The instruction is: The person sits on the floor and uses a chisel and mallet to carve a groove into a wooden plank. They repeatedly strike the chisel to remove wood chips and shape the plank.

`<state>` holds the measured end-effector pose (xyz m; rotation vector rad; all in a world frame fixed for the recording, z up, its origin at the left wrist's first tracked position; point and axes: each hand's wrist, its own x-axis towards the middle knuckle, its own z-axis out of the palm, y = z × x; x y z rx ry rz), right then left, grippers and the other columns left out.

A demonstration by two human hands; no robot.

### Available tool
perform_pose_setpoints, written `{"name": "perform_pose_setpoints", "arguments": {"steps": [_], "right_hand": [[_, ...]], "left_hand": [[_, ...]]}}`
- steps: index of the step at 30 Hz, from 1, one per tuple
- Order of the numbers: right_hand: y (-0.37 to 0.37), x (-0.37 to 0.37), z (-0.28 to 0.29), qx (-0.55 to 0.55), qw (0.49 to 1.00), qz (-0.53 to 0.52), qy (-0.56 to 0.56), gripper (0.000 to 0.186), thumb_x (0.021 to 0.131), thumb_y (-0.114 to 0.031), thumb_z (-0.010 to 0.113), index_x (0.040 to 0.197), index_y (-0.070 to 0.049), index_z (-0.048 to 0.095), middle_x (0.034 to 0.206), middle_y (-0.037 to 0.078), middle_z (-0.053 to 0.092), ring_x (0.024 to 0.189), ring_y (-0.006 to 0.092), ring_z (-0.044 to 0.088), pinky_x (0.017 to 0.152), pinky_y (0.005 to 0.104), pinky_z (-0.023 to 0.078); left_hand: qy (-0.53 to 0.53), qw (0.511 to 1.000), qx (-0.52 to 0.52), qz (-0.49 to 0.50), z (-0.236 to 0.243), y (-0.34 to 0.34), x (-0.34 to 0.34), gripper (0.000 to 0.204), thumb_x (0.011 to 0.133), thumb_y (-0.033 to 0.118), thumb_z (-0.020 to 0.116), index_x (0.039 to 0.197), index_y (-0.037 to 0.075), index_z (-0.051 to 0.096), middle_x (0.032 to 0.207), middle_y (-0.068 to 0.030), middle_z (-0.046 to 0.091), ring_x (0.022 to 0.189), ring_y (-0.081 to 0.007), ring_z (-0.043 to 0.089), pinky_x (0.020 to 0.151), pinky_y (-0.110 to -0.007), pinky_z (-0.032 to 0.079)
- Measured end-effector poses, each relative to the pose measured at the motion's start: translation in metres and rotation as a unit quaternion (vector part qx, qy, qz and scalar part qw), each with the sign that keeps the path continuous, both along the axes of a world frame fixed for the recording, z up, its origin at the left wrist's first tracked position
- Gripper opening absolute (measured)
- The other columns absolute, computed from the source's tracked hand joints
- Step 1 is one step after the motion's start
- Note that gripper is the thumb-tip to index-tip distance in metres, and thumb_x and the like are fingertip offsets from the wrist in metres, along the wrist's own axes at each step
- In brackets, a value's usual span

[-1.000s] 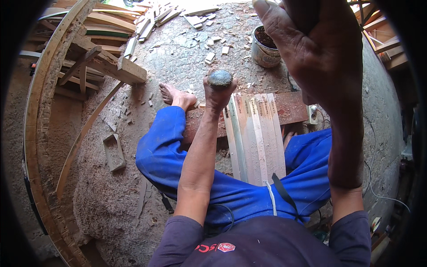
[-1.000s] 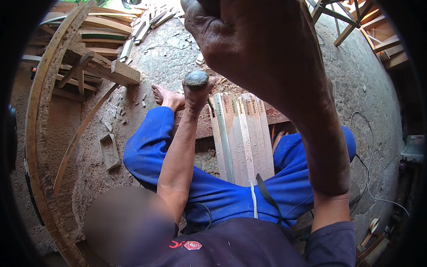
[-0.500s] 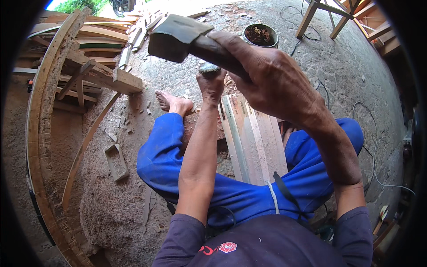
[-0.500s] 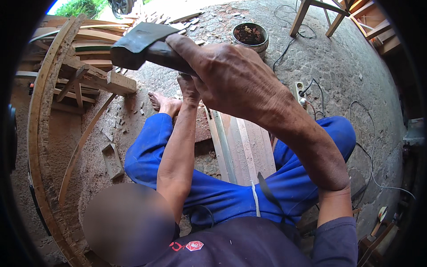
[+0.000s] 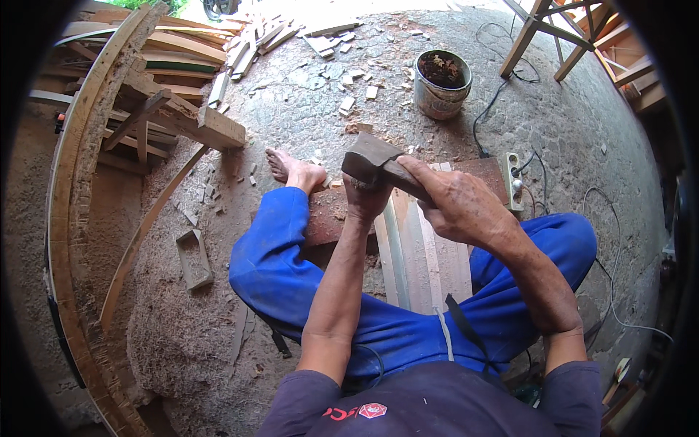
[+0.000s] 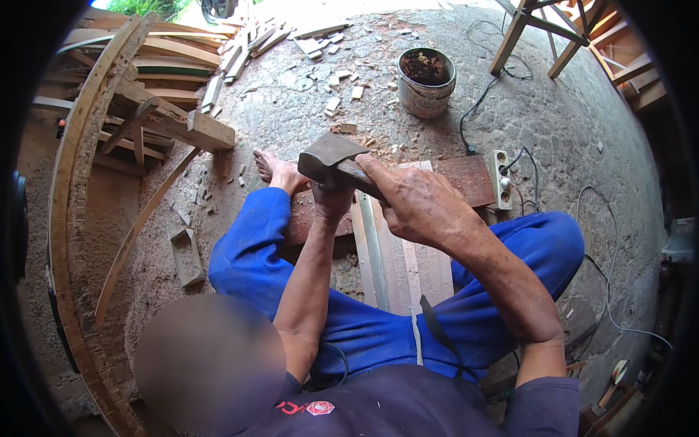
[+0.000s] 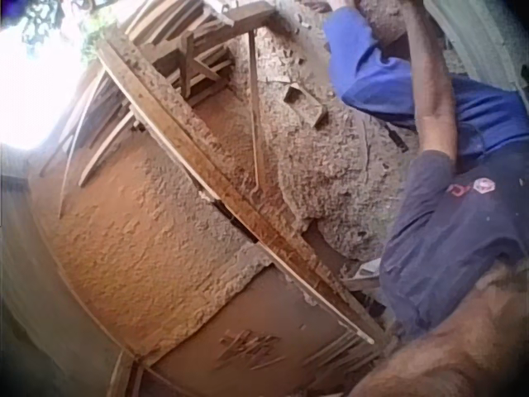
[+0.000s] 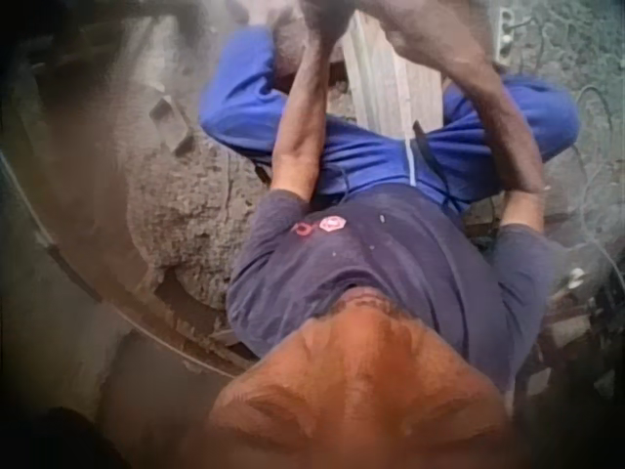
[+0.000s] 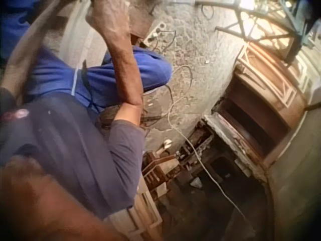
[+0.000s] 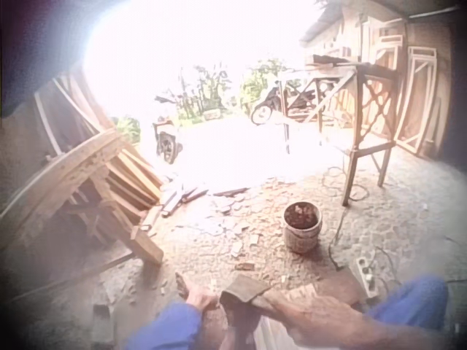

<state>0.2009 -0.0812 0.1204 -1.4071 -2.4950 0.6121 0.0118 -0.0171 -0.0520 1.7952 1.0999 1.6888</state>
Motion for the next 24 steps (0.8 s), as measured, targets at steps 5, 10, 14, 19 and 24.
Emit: {"name": "perform_pose_setpoints", "arguments": {"steps": [5,10,14,19,24], "right_hand": [[0.032,-0.021,0.083,0.205,0.958,-0.006,0.2,0.06,0.089,-0.004,0.068,0.146,-0.009,0.048,0.104,0.026,0.072,0.084,0.0356,0.075,0.072,0.0445,0.06],[0.05,-0.04,0.116,0.348,0.902,-0.03,0.254,0.051,0.088,0.002,0.064,0.136,-0.008,0.049,0.09,0.017,0.068,0.072,0.029,0.069,0.064,0.0405,0.058],[0.035,-0.025,-0.007,0.021,0.995,0.015,-0.094,0.052,0.089,-0.001,0.058,0.138,-0.006,0.04,0.089,0.028,0.07,0.08,0.042,0.073,0.067,0.0529,0.058],[0.016,-0.005,0.009,-0.005,1.0,0.009,0.025,0.064,0.087,-0.003,0.064,0.146,-0.013,0.042,0.098,0.025,0.071,0.093,0.0439,0.071,0.079,0.0523,0.056],[0.039,-0.028,0.102,0.186,0.96,-0.006,0.207,0.058,0.089,-0.004,0.07,0.143,-0.012,0.051,0.101,0.02,0.073,0.088,0.0311,0.076,0.077,0.0395,0.06]], "left_hand": [[-0.128,0.963,-0.222,-0.087,0.022,0.059,-0.021,0.008,0.087,0.011,0.076,0.086,0.005,0.07,0.074,0.0003,0.069,0.065,-0.0073,0.064,0.058,-0.029,0.051],[0.133,0.981,-0.128,0.058,-0.003,0.025,-0.018,0.017,0.086,0.021,0.078,0.086,0.007,0.069,0.075,0.0003,0.07,0.066,-0.0166,0.066,0.064,-0.037,0.05],[-0.112,0.984,-0.139,-0.026,0.016,0.01,0.004,0.023,0.083,0.011,0.081,0.101,0.005,0.069,0.092,-0.0036,0.072,0.086,-0.0159,0.069,0.079,-0.034,0.054],[-0.076,0.994,-0.083,0.015,0.0,0.0,0.011,0.034,0.085,0.014,0.08,0.115,0.005,0.067,0.111,-0.0048,0.071,0.102,-0.0157,0.068,0.086,-0.034,0.054],[-0.182,0.942,-0.283,0.002,0.008,0.084,-0.023,0.012,0.084,0.014,0.078,0.087,0.003,0.072,0.076,-0.0016,0.073,0.067,-0.0118,0.066,0.062,-0.032,0.051]]}}
